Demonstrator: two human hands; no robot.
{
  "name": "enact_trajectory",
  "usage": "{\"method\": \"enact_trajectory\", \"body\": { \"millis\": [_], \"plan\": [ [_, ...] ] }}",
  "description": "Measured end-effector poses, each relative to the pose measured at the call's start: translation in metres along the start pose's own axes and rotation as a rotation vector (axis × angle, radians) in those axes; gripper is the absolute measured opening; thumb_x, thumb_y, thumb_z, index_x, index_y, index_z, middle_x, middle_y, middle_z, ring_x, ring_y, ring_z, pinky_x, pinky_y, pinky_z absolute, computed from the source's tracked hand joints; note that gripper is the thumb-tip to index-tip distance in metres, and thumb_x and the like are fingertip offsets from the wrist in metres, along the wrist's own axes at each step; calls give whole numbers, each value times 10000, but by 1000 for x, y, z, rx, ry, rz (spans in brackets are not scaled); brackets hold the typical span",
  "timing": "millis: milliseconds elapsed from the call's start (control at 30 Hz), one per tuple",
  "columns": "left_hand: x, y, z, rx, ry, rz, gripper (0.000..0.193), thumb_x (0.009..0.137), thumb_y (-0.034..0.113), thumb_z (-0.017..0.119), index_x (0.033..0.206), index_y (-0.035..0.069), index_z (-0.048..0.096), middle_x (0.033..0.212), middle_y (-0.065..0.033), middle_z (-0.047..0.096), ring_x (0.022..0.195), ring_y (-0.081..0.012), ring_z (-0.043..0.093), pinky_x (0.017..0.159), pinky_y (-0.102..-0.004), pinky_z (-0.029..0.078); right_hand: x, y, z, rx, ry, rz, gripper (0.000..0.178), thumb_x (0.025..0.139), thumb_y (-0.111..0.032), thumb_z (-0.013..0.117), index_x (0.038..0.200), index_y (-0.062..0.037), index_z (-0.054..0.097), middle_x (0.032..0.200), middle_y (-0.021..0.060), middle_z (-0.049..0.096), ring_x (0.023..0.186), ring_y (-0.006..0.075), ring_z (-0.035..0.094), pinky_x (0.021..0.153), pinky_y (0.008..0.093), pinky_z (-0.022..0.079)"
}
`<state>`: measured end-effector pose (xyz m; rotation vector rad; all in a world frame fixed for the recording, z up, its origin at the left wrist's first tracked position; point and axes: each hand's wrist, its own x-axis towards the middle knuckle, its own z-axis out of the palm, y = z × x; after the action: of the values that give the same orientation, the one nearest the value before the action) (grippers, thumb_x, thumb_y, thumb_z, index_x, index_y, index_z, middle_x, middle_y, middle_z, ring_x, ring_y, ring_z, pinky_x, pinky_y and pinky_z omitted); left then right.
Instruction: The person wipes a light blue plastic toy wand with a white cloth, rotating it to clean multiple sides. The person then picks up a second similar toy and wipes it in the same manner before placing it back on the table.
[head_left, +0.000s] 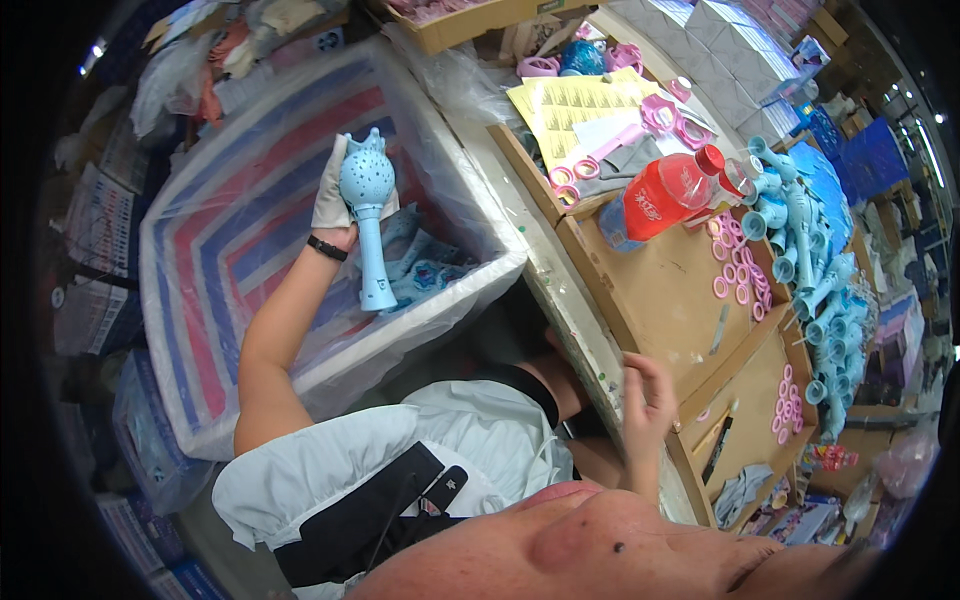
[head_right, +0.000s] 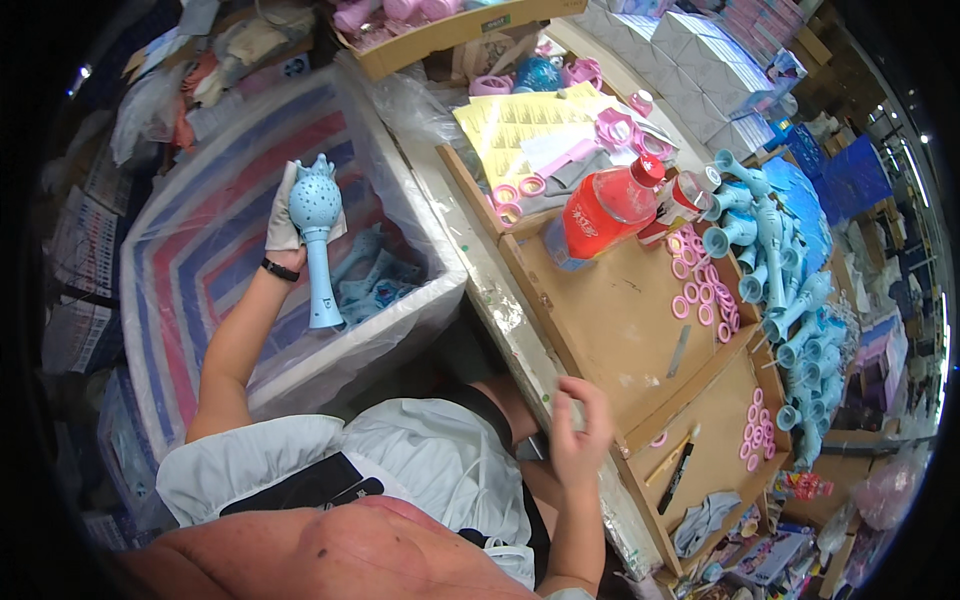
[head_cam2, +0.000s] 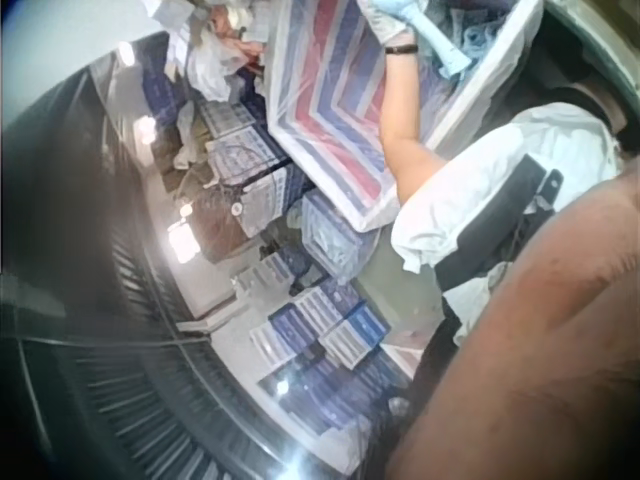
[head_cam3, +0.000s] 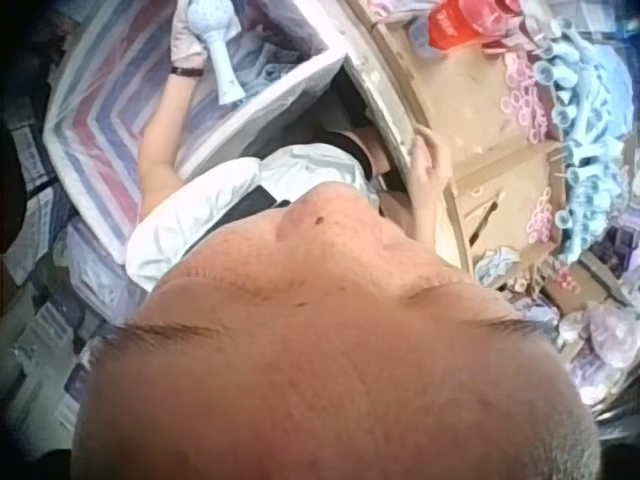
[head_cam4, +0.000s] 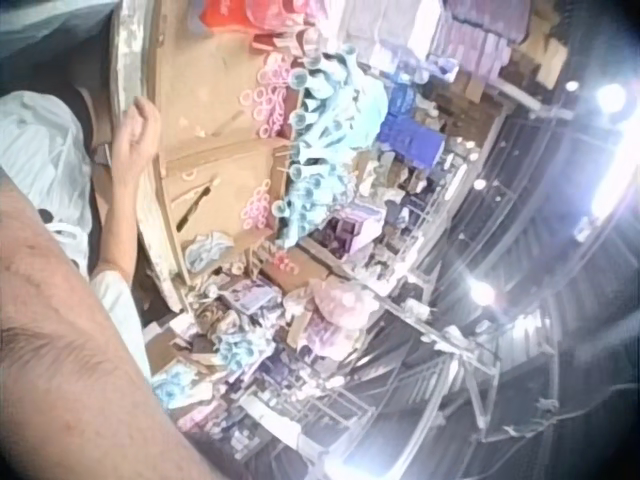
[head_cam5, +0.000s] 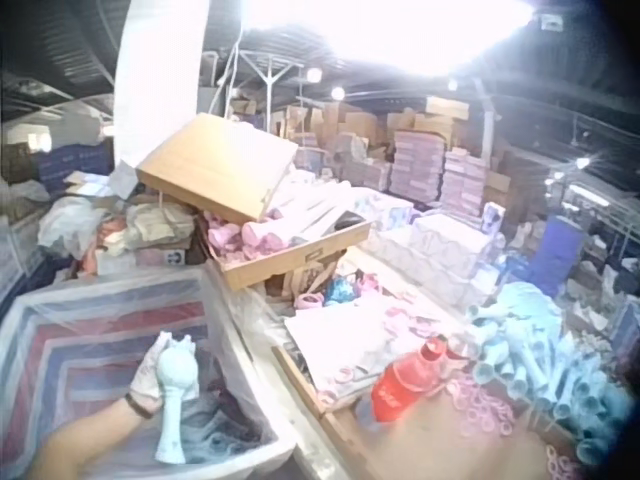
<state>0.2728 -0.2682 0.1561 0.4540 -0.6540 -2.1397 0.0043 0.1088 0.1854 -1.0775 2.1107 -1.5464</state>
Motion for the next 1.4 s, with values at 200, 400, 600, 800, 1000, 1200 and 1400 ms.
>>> {"method": "enact_trajectory", "body": {
  "millis": [200, 400, 600, 800, 1000, 1200, 1400],
  "plan": [
    [-59, -61, 76, -140, 107, 222, 593, 932, 461, 511, 1327, 25, 435, 1223, -160, 556, 1106, -255, 560, 972, -391, 476, -15, -43, 95, 105, -387, -395, 531, 778, -230, 761, 1217, -28, 540, 1081, 186, 610, 928, 339, 627, 812, 367, 508],
    [-83, -182, 166, -224, -123, -173, 566, 934, 536, 485, 1224, 52, 525, 1023, -68, 635, 833, -183, 634, 726, -322, 542, -55, -23, 62, 42, -414, 147, 713, 812, -234, 691, 1384, -56, 305, 1017, 228, 614, 879, 377, 649, 722, 433, 509],
    [-96, -257, 216, -266, -402, -588, 807, 826, 685, 521, 1306, 41, 446, 1238, -138, 557, 1039, -257, 584, 859, -400, 508, -96, 22, -28, 988, -432, 446, 696, 826, -208, 647, 1397, 19, 321, 1002, 159, 609, 732, 235, 638, 622, 353, 524],
    [-98, -281, 224, -209, -438, -656, 934, 775, 722, 535, 1410, 58, 367, 1335, -183, 499, 1164, -312, 538, 979, -441, 464, -118, 41, -39, 2028, -452, 523, 737, 829, -295, 617, 1399, 54, 306, 1009, 167, 590, 712, 213, 609, 583, 330, 516],
    [-90, -278, 215, -14, -425, -436, 559, 864, 511, 619, 1255, 127, 507, 1275, -141, 542, 1108, -266, 572, 933, -434, 497, -113, 13, -35, -52, -108, 275, 585, 878, -285, 620, 1303, 33, 372, 977, 190, 643, 795, 325, 656, 655, 442, 522],
    [-82, -261, 203, 104, -580, -467, 611, 889, 486, 578, 1238, -11, 514, 1175, -198, 599, 1039, -288, 607, 896, -416, 505, -108, -8, -26, -314, -241, 353, 484, 852, -294, 628, 1149, 22, 412, 931, 299, 614, 749, 470, 612, 629, 515, 492],
    [-79, -266, 181, -274, -693, -530, 629, 833, 472, 614, 1178, -51, 565, 1150, -232, 612, 1064, -326, 603, 923, -412, 492, -103, 15, -30, 490, -585, 383, 430, 876, -271, 646, 1125, 10, 435, 803, 125, 618, 675, 247, 635, 610, 385, 495]
  ]
}}
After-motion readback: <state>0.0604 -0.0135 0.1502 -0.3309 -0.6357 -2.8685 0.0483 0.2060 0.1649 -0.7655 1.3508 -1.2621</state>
